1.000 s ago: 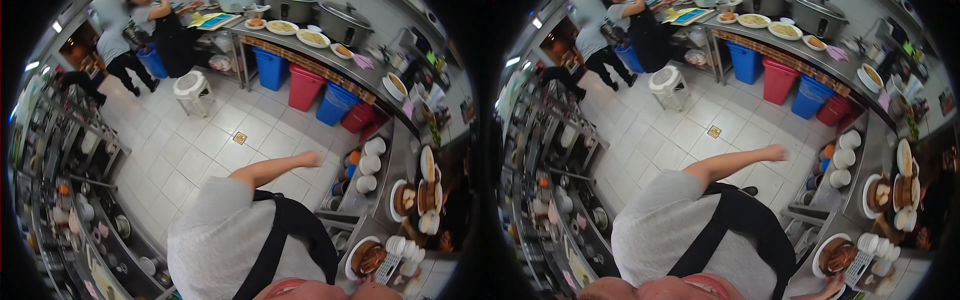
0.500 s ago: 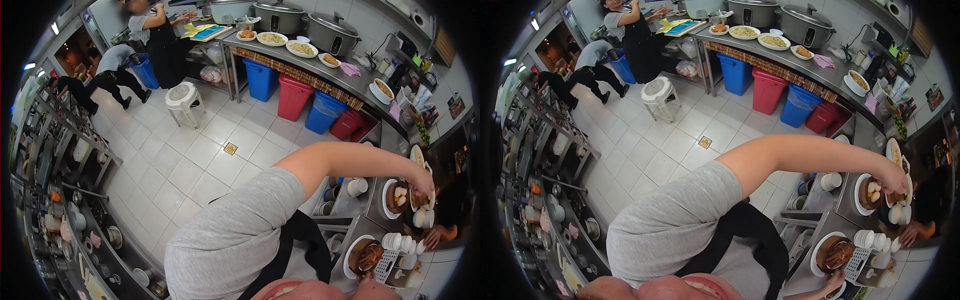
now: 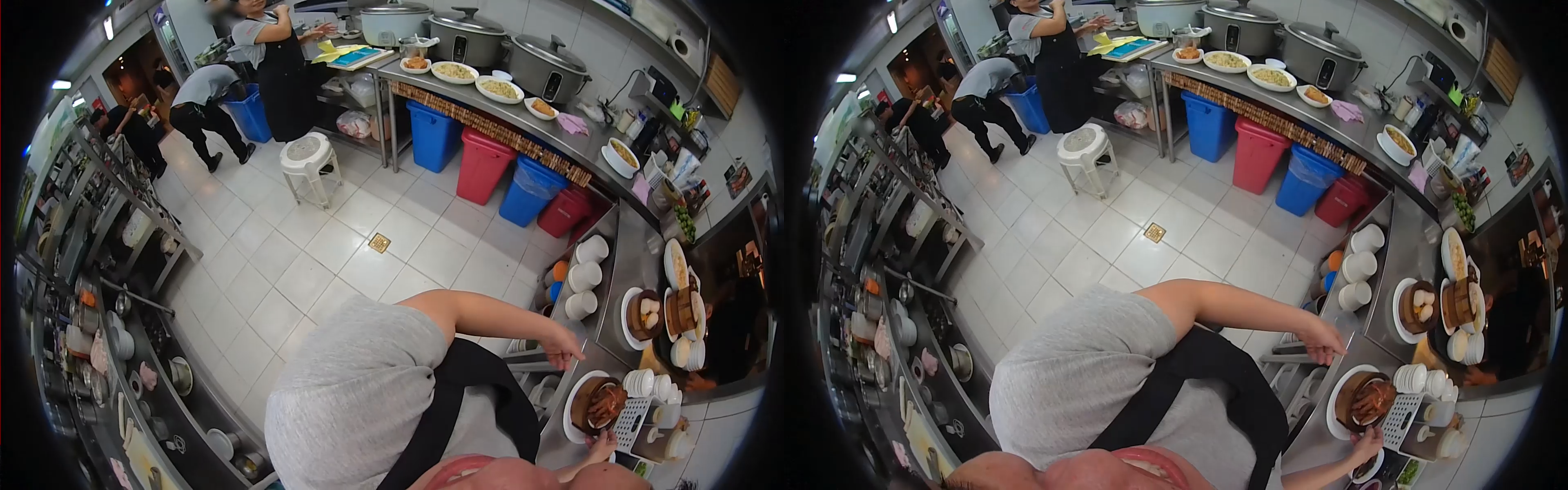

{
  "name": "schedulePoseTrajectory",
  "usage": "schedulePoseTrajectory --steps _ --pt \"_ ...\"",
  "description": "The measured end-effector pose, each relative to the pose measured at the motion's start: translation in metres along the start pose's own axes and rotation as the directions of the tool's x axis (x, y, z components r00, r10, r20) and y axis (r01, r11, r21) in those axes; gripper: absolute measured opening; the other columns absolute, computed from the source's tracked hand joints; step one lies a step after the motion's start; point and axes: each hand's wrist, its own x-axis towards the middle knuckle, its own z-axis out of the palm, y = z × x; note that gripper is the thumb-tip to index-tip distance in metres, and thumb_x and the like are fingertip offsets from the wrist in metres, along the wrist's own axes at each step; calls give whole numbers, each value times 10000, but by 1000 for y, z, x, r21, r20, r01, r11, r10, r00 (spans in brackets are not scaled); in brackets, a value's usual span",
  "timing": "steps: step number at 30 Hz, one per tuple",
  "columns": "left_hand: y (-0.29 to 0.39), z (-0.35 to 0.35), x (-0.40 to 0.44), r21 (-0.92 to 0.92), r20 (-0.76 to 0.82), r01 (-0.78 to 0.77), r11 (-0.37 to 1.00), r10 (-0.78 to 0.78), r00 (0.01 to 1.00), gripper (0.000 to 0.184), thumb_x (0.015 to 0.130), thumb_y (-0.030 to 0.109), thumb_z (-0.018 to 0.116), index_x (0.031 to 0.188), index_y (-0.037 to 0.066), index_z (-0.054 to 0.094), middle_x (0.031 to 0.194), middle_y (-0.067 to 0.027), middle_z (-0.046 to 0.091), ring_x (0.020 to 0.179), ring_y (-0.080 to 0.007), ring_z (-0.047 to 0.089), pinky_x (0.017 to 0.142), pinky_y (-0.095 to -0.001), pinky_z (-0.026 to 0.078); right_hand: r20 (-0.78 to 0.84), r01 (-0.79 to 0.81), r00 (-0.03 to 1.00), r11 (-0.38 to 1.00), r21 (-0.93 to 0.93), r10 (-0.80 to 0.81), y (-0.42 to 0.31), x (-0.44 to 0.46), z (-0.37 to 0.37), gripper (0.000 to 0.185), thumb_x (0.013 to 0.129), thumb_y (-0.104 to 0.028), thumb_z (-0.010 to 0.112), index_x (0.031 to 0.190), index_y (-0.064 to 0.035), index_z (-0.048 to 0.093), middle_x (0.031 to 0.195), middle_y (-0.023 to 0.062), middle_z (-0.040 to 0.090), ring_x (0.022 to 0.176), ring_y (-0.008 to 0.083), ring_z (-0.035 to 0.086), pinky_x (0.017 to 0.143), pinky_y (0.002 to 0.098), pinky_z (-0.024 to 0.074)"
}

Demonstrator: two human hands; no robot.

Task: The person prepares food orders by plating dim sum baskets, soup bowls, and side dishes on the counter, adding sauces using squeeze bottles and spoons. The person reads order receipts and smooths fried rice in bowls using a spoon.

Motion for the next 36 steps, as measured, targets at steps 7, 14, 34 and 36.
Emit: schedulePoseTrajectory --steps 7,14,34,36 --pt "5 46 25 -18 -153 -26 1000 22 988 760 801 479 483 1348 126 91 1364 -201 138 1197 -400 255 896 -513 341 61 -4 998 989 149 -6 8 0 -4 393 783 -139 546 1100 73 448 872 170 589 405 178 546 323 214 402" --pt "-9 54 64 -149 -4 -131 980 132 991 702 773 616 395 1321 201 251 1368 -105 230 1208 -386 265 951 -498 281 111 13 994 1000 28 -16 13 1 -7 367 767 -214 577 1045 16 511 841 110 568 526 169 548 397 242 458" --pt "-10 71 52 -107 -138 -89 990 73 988 731 822 513 420 1326 47 167 1324 -128 269 1144 -260 345 910 -423 307 -762 -49 639 994 100 108 20 -165 -125 262 777 -74 531 1012 38 507 680 109 601 421 115 511 373 231 404" --pt "-8 75 50 -104 -123 -80 991 67 990 714 840 502 392 1334 55 138 1334 -127 251 1144 -258 344 912 -419 314 -791 -49 610 999 17 43 26 -144 -141 310 766 -99 557 1032 45 493 655 122 589 407 132 520 362 237 406"
